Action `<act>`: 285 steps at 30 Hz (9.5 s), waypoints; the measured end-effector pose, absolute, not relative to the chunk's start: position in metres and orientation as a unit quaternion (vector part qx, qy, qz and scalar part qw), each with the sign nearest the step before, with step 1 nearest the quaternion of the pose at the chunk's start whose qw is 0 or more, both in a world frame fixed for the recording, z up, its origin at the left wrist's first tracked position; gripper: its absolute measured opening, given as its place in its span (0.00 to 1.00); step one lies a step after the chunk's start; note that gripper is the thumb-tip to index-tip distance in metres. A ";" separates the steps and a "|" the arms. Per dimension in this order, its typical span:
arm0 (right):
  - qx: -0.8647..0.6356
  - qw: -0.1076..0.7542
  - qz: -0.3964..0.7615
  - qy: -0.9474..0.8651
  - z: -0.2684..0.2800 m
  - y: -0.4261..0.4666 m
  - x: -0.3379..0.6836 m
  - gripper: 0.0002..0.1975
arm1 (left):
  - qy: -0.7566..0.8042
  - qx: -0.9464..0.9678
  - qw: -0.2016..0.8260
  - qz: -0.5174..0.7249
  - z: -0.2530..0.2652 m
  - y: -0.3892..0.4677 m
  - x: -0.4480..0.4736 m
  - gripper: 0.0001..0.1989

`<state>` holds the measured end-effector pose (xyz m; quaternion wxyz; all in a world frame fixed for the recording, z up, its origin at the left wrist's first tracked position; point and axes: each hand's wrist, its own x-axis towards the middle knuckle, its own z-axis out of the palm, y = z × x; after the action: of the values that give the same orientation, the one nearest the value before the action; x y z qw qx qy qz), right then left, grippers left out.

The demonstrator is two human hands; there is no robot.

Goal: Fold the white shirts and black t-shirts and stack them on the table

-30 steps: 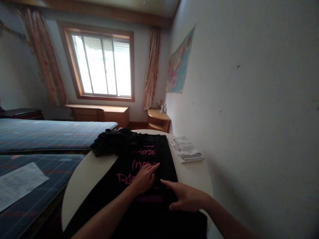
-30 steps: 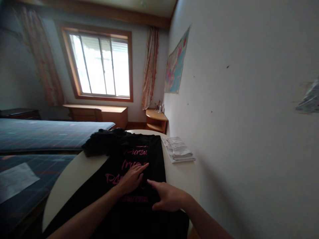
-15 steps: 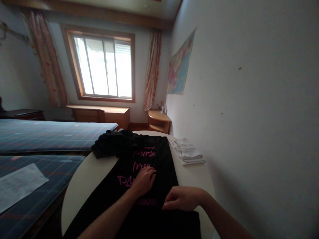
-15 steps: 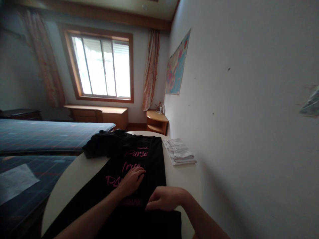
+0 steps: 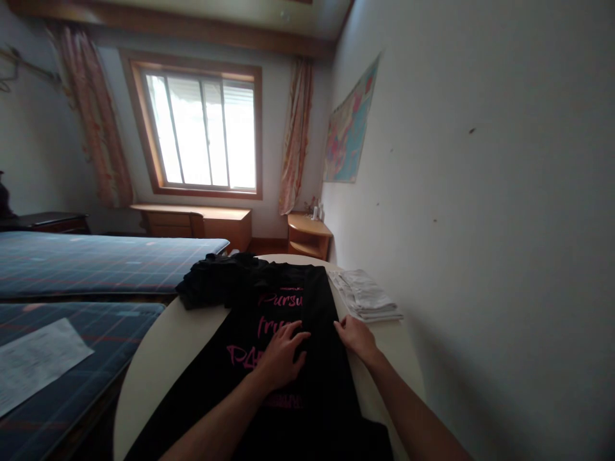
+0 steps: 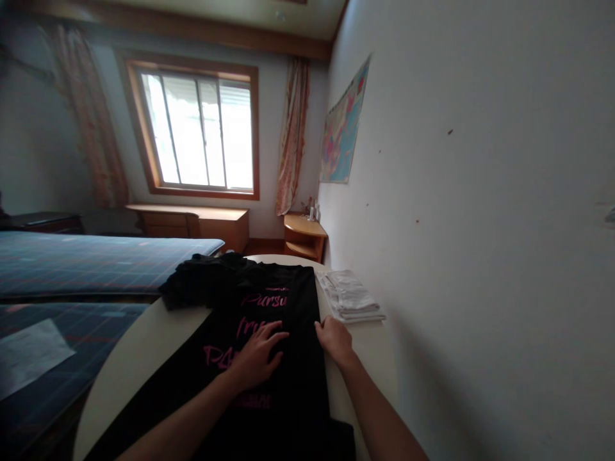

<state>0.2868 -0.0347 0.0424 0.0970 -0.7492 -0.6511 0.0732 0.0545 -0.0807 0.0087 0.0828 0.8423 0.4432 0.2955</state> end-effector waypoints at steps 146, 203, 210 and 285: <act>-0.594 0.136 0.078 -0.789 0.055 0.115 0.111 0.24 | 0.666 0.626 0.131 0.384 0.002 -0.023 -0.092 0.17; -0.522 0.293 0.128 -0.791 0.015 0.140 0.027 0.22 | 0.651 0.653 0.082 0.378 0.004 -0.023 -0.084 0.12; -0.581 0.289 0.052 -0.759 0.028 0.131 0.040 0.24 | 0.652 0.643 0.102 0.388 0.005 -0.025 -0.083 0.12; -0.638 0.025 0.168 -0.751 0.027 0.117 0.189 0.38 | 0.510 0.848 0.079 0.124 0.005 0.057 0.002 0.32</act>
<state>0.1891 0.1168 0.0273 0.0248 -0.6378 -0.7513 0.1676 0.0020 0.0574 0.0051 0.0786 0.8478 0.5097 0.1235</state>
